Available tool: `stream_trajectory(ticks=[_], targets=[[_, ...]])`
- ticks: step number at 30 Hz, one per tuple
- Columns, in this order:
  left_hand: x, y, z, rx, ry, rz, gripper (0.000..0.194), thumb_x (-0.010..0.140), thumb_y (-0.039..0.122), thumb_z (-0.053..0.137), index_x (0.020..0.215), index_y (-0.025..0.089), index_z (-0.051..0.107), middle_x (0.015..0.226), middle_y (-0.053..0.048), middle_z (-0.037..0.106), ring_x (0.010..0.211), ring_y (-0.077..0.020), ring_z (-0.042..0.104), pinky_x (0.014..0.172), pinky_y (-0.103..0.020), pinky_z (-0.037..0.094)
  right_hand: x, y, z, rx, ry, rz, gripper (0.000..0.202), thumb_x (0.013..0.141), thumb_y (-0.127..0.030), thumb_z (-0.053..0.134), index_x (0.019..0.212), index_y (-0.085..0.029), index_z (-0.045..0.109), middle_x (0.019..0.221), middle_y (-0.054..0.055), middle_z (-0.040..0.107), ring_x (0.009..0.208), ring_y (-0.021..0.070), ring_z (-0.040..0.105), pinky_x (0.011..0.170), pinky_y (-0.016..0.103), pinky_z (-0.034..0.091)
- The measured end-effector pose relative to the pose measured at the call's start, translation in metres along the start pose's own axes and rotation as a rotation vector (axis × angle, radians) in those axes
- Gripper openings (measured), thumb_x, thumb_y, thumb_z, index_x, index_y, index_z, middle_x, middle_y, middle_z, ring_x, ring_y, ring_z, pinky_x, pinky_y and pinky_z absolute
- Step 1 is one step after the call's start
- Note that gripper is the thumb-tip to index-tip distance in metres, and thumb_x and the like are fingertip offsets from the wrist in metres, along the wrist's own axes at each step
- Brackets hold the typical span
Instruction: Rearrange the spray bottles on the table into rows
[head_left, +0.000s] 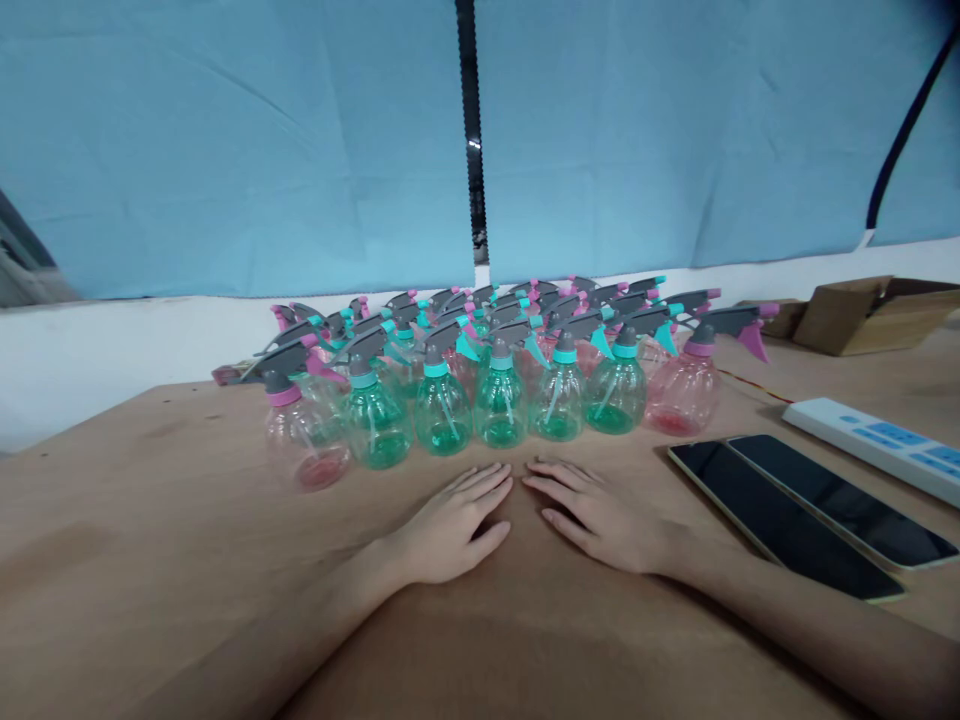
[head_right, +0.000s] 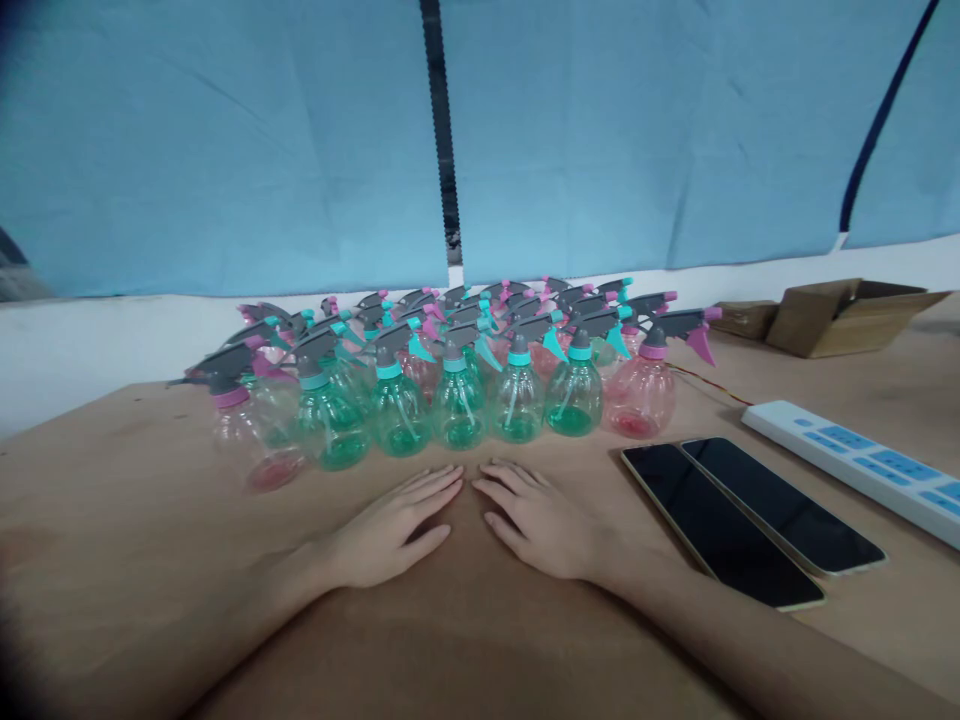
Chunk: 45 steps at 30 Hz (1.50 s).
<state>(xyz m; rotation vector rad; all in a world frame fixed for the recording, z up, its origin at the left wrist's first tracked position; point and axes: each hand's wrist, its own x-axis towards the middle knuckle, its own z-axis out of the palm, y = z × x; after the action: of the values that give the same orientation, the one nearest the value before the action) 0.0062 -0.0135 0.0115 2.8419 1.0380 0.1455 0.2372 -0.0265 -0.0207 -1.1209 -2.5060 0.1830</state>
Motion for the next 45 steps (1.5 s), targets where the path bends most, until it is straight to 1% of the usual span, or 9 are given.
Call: stream_trajectory(ticks=[16, 21, 25, 28, 30, 33, 37, 41, 45], targets=[[0.0, 0.0, 0.0, -0.007, 0.017, -0.009, 0.05, 0.091, 0.034, 0.035, 0.136, 0.012, 0.035, 0.143, -0.009, 0.032, 0.132, -0.0202, 0.029, 0.108, -0.04, 0.028, 0.0, 0.0, 0.0, -0.012, 0.002, -0.006, 0.043, 0.092, -0.032, 0.035, 0.132, -0.018, 0.042, 0.136, 0.011, 0.043, 0.126, 0.023, 0.036, 0.103, 0.044, 0.032], [-0.001, 0.002, 0.003, 0.039, 0.107, 0.017, 0.04, 0.09, 0.028, 0.036, 0.127, 0.019, 0.047, 0.134, -0.006, 0.048, 0.123, -0.02, 0.043, 0.103, -0.039, 0.037, 0.0, 0.0, 0.0, -0.003, 0.024, -0.022, 0.042, 0.092, -0.031, 0.036, 0.132, -0.02, 0.041, 0.135, 0.01, 0.044, 0.125, 0.0231, 0.038, 0.102, 0.044, 0.033], [0.018, 0.002, -0.019, 0.171, 0.367, 0.102, 0.036, 0.089, 0.019, 0.035, 0.121, 0.019, 0.05, 0.13, -0.007, 0.051, 0.121, -0.0206, 0.045, 0.101, -0.041, 0.038, 0.0, -0.001, -0.001, -0.013, 0.043, -0.031, 0.042, 0.092, -0.03, 0.036, 0.131, -0.019, 0.043, 0.133, 0.011, 0.046, 0.123, 0.0236, 0.04, 0.101, 0.045, 0.034], [0.052, -0.004, -0.052, 0.224, 0.646, 0.102, 0.038, 0.089, 0.012, 0.03, 0.124, 0.016, 0.046, 0.137, -0.008, 0.043, 0.128, -0.0198, 0.036, 0.105, -0.042, 0.033, 0.0, -0.002, -0.002, -0.024, 0.043, -0.04, 0.041, 0.092, -0.029, 0.036, 0.13, -0.018, 0.044, 0.133, 0.011, 0.046, 0.124, 0.0233, 0.039, 0.103, 0.044, 0.032], [0.079, -0.01, -0.072, 0.238, 0.729, 0.04, 0.042, 0.088, 0.007, 0.026, 0.128, 0.009, 0.04, 0.14, -0.013, 0.036, 0.132, -0.0215, 0.029, 0.107, -0.041, 0.03, 0.0, -0.002, -0.003, -0.034, 0.028, -0.04, 0.042, 0.091, -0.029, 0.037, 0.131, -0.018, 0.043, 0.133, 0.011, 0.045, 0.125, 0.0231, 0.037, 0.103, 0.043, 0.031], [0.111, -0.016, -0.091, 0.273, 0.645, -0.072, 0.043, 0.089, 0.009, 0.03, 0.131, 0.001, 0.034, 0.132, -0.02, 0.044, 0.125, -0.0266, 0.038, 0.103, -0.044, 0.033, 0.001, -0.003, -0.006, -0.05, 0.006, -0.037, 0.043, 0.091, -0.029, 0.037, 0.131, -0.016, 0.043, 0.134, 0.012, 0.045, 0.125, 0.0231, 0.037, 0.104, 0.043, 0.031], [0.126, -0.016, -0.098, 0.279, 0.571, -0.082, 0.035, 0.091, 0.017, 0.037, 0.124, 0.008, 0.045, 0.115, -0.015, 0.057, 0.11, -0.0271, 0.052, 0.092, -0.045, 0.041, 0.0, -0.005, -0.008, -0.071, -0.002, -0.037, 0.042, 0.092, -0.03, 0.036, 0.131, -0.015, 0.044, 0.134, 0.011, 0.045, 0.125, 0.0232, 0.037, 0.104, 0.042, 0.03], [0.112, -0.009, -0.099, 0.106, 0.586, -0.044, 0.029, 0.091, 0.021, 0.041, 0.118, 0.014, 0.05, 0.115, -0.01, 0.058, 0.107, -0.0229, 0.054, 0.089, -0.038, 0.044, -0.001, -0.01, -0.009, -0.109, 0.015, 0.043, 0.042, 0.092, -0.03, 0.035, 0.128, -0.013, 0.047, 0.133, 0.013, 0.047, 0.122, 0.0264, 0.041, 0.101, 0.045, 0.034], [0.082, 0.004, -0.1, -0.002, 0.626, -0.044, 0.027, 0.09, 0.025, 0.043, 0.115, 0.017, 0.053, 0.11, -0.007, 0.06, 0.1, -0.0202, 0.057, 0.084, -0.035, 0.045, 0.0, -0.011, -0.006, -0.151, 0.041, 0.125, 0.043, 0.091, -0.028, 0.035, 0.127, -0.009, 0.048, 0.129, 0.017, 0.049, 0.119, 0.0295, 0.044, 0.098, 0.048, 0.036]])
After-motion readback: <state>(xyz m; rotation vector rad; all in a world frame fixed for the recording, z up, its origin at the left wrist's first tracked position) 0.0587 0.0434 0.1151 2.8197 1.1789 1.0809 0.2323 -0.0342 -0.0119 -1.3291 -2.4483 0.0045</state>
